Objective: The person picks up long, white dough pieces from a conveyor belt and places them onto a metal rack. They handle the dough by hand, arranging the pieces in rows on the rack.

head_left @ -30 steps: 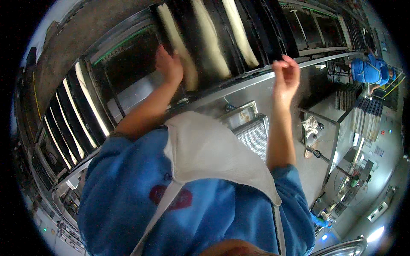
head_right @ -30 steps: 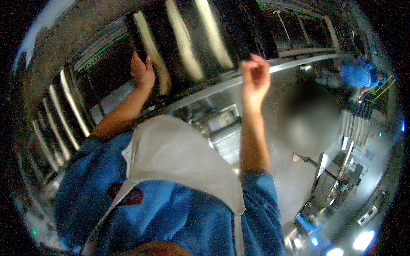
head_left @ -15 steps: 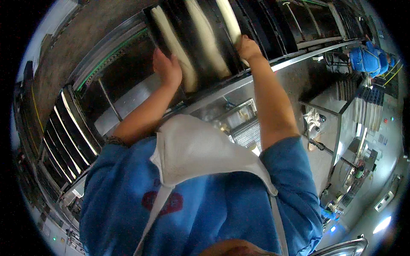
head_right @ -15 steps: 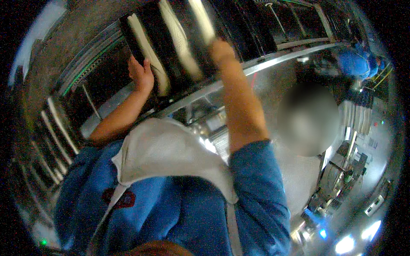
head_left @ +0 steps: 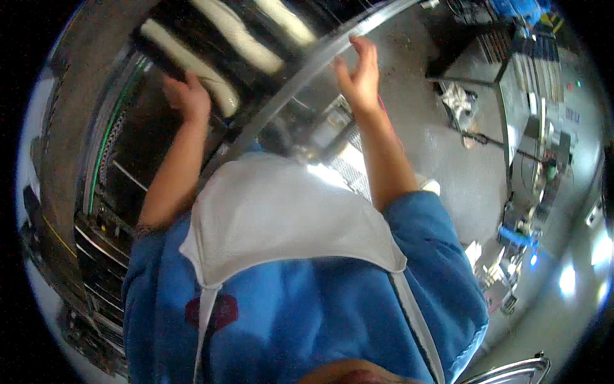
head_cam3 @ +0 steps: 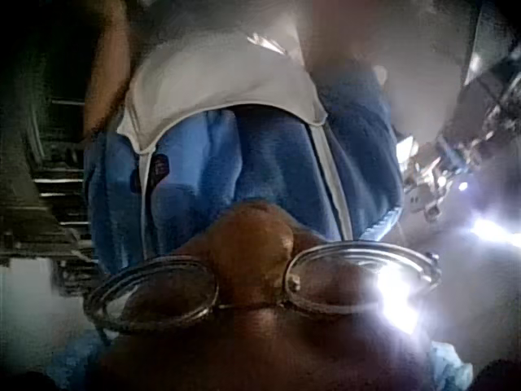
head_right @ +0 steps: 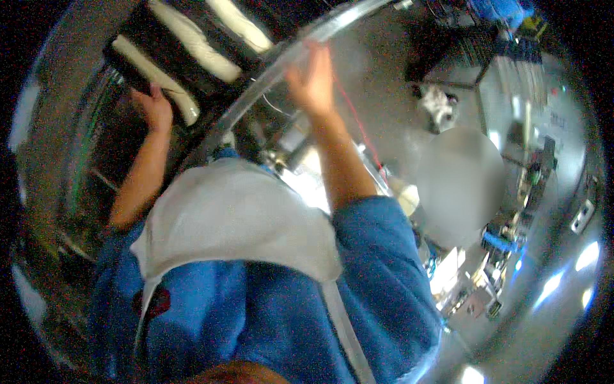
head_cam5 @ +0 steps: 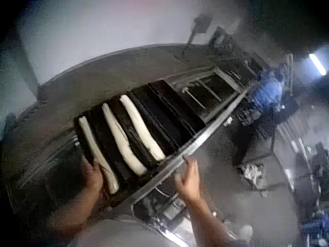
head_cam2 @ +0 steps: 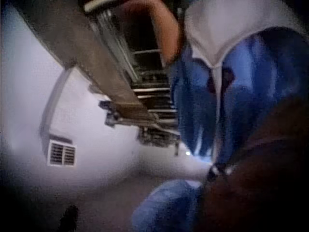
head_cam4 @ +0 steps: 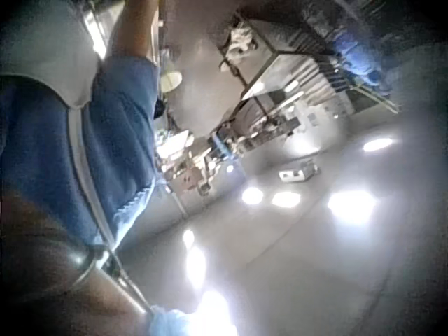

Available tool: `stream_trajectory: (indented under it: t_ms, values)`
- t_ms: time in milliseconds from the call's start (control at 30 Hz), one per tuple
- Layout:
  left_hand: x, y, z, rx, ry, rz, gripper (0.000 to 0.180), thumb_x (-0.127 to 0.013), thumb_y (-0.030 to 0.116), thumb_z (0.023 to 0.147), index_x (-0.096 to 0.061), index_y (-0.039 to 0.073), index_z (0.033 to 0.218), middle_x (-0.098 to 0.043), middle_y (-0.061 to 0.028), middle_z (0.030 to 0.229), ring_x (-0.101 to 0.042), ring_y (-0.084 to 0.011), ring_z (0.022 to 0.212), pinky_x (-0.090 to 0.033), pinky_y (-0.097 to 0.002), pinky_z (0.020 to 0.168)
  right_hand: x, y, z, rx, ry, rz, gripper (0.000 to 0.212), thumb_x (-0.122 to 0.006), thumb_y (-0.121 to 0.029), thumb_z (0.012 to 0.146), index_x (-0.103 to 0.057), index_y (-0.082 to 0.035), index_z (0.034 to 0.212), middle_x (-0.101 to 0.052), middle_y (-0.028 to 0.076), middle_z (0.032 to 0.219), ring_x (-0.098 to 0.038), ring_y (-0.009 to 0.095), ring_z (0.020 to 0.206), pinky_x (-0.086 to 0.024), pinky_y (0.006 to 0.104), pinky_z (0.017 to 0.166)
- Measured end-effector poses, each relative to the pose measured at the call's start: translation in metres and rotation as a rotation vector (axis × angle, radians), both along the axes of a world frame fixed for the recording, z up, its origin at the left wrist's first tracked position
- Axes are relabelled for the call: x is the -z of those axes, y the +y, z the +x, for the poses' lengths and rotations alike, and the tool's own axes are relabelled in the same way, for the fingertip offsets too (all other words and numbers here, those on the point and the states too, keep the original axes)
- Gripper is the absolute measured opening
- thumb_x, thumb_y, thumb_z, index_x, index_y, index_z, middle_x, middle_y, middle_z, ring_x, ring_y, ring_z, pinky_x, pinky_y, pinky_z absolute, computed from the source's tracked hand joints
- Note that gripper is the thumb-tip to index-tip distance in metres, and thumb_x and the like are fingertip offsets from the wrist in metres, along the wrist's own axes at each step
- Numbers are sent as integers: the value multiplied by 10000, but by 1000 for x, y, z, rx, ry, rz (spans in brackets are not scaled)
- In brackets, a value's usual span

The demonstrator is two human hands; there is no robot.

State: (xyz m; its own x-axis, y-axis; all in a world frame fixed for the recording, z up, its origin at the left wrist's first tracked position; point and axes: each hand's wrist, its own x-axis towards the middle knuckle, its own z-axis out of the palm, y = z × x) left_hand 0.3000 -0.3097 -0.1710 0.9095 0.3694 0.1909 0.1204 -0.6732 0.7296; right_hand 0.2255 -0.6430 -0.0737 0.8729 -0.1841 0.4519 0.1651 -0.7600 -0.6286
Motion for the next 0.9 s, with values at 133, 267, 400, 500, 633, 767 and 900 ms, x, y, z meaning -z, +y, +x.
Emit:
stream_trajectory:
  t_ms: [133,267,400,500,633,767,900]
  values:
    - [-9,-17,25,-39,-6,84,651,-547,275,903,-270,-122,1338,-379,-315,1315,-371,-423,1231,-296,-473,1038,32,-36,-121,272,513,-113,481,-697,-173,724,-528,-39,1154,-538,187,1128,-522,364,1027,-437,438,881]
    - [-22,-41,47,10,-33,30,609,-576,238,886,-314,-99,1321,-418,-304,1287,-421,-430,1190,-340,-468,1002,85,-14,-151,-84,754,-450,532,-761,-275,645,-560,-40,1077,-552,196,1119,-493,374,1109,-436,464,912]
    - [-24,-52,45,-2,20,57,580,-590,214,877,-339,-87,1304,-448,-296,1261,-447,-435,1164,-356,-468,984,47,-6,-133,121,991,-185,440,-696,-219,708,-551,-49,1088,-626,163,1026,-574,307,1050,-475,416,876]
    - [-14,-50,41,16,14,26,598,-588,240,878,-327,-82,1309,-424,-296,1282,-420,-440,1186,-356,-497,978,-21,-31,-124,356,605,157,385,-682,-136,732,-535,-49,1077,-643,121,921,-627,254,888,-513,349,771]
    - [16,-60,45,-48,59,100,643,-581,283,880,-297,-78,1331,-387,-293,1317,-375,-446,1216,-355,-538,970,-122,-98,-101,144,-48,548,406,-695,-124,755,-524,-65,1119,-627,72,853,-612,160,677,-512,324,585]
    - [-6,-68,36,-61,147,84,659,-576,286,885,-282,-79,1349,-406,-278,1301,-382,-431,1220,-349,-515,987,-265,-77,-38,-42,-377,526,277,-651,-92,753,-514,17,968,-541,113,654,-527,191,574,-489,356,616]
    - [5,-59,30,-99,84,85,643,-581,265,884,-291,-77,1346,-400,-268,1309,-397,-406,1220,-345,-485,1004,-278,-59,38,-77,-438,682,426,-663,-89,746,-489,7,1123,-620,140,764,-613,238,736,-486,367,734]
